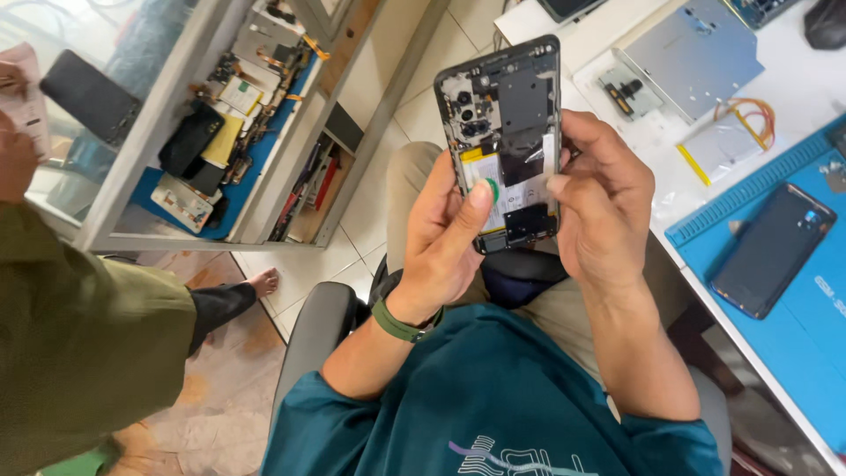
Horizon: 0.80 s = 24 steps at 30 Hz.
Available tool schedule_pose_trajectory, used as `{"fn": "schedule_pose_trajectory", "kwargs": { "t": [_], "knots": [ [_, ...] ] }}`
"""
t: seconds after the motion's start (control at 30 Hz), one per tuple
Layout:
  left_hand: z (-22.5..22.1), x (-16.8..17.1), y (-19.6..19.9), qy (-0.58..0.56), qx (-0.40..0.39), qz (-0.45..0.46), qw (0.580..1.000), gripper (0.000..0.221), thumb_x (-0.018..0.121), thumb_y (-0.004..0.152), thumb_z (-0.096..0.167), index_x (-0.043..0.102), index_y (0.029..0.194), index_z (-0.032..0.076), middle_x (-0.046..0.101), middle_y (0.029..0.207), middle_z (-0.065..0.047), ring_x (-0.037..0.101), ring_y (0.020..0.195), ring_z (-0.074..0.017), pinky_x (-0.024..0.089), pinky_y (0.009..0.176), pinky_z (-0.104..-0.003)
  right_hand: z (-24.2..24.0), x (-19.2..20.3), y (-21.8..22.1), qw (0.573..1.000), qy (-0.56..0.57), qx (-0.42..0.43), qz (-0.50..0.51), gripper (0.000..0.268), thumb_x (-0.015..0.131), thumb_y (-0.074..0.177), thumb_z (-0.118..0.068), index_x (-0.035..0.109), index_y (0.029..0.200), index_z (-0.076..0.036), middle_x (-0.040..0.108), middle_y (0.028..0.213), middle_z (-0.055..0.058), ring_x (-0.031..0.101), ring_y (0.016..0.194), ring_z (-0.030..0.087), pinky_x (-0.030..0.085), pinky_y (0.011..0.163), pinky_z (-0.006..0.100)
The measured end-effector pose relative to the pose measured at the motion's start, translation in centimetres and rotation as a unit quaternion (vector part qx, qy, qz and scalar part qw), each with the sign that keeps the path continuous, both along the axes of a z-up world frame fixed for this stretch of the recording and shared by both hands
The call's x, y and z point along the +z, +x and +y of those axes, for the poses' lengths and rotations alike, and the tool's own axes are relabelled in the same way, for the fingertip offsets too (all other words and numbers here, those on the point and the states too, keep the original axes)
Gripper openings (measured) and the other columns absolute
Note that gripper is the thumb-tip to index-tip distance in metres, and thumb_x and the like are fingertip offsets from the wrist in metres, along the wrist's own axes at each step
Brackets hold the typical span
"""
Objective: The person disassembles a smartphone using a screwdriver and tweezers, removes the back cover, and handles the internal components. They then compare the disassembled phone with another blue smartphone, aligning the back cover and inspecting the fit before placing the parts on the workbench.
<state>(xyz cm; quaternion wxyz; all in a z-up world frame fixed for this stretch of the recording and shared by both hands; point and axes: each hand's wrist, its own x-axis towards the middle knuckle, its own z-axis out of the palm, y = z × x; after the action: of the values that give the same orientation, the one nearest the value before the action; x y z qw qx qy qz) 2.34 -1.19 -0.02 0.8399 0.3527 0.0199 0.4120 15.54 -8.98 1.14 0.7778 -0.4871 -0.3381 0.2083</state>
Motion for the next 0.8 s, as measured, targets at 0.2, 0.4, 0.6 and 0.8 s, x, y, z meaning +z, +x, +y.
{"fn": "schedule_pose_trajectory", "kwargs": {
  "t": [0.2, 0.4, 0.6, 0.8],
  "knots": [
    [-2.3, 0.4, 0.9, -0.016, 0.016, -0.001, 1.0, 0.054, 0.056, 0.119, 0.008, 0.041, 0.169, -0.005, 0.067, 0.15, -0.028, 0.068, 0.137, -0.032, 0.058, 0.116, -0.06, -2.1, -0.4, -0.3, 0.999, -0.01, -0.032, -0.003, 0.048, 0.065, 0.093, -0.001, 0.066, 0.139, 0.014, 0.065, 0.122, 0.016, 0.062, 0.12, 0.016, 0.056, 0.099, 0.033],
    [-4.4, -0.1, 1.5, -0.003, 0.018, -0.004, 1.0, 0.057, 0.052, 0.119, 0.004, 0.034, 0.172, -0.007, 0.061, 0.156, -0.031, 0.06, 0.143, -0.0362, 0.053, 0.119, -0.067, -4.7, 0.1, -0.2, 0.997, -0.023, -0.076, -0.006, 0.058, 0.064, 0.086, -0.002, 0.064, 0.14, 0.018, 0.063, 0.123, 0.019, 0.056, 0.109, 0.016, 0.054, 0.099, 0.032],
    [-5.0, 0.3, 2.7, 0.008, 0.021, 0.006, 1.0, 0.057, 0.055, 0.117, 0.004, 0.037, 0.17, -0.007, 0.062, 0.157, -0.028, 0.059, 0.145, -0.0307, 0.051, 0.122, -0.061, -5.2, 0.4, 0.9, 0.995, -0.007, -0.099, -0.01, 0.058, 0.064, 0.079, 0.003, 0.065, 0.135, 0.019, 0.062, 0.118, 0.021, 0.055, 0.104, 0.017, 0.054, 0.097, 0.034],
    [-4.0, 0.7, 3.2, 0.037, 0.012, 0.016, 0.999, 0.052, 0.058, 0.116, 0.015, 0.046, 0.162, -0.006, 0.064, 0.152, -0.023, 0.061, 0.141, -0.0298, 0.051, 0.12, -0.052, -4.0, -2.1, 1.4, 0.992, -0.021, -0.115, 0.038, 0.049, 0.066, 0.082, 0.003, 0.072, 0.131, 0.008, 0.068, 0.112, 0.01, 0.059, 0.103, 0.014, 0.052, 0.09, 0.028]
  ]
}}
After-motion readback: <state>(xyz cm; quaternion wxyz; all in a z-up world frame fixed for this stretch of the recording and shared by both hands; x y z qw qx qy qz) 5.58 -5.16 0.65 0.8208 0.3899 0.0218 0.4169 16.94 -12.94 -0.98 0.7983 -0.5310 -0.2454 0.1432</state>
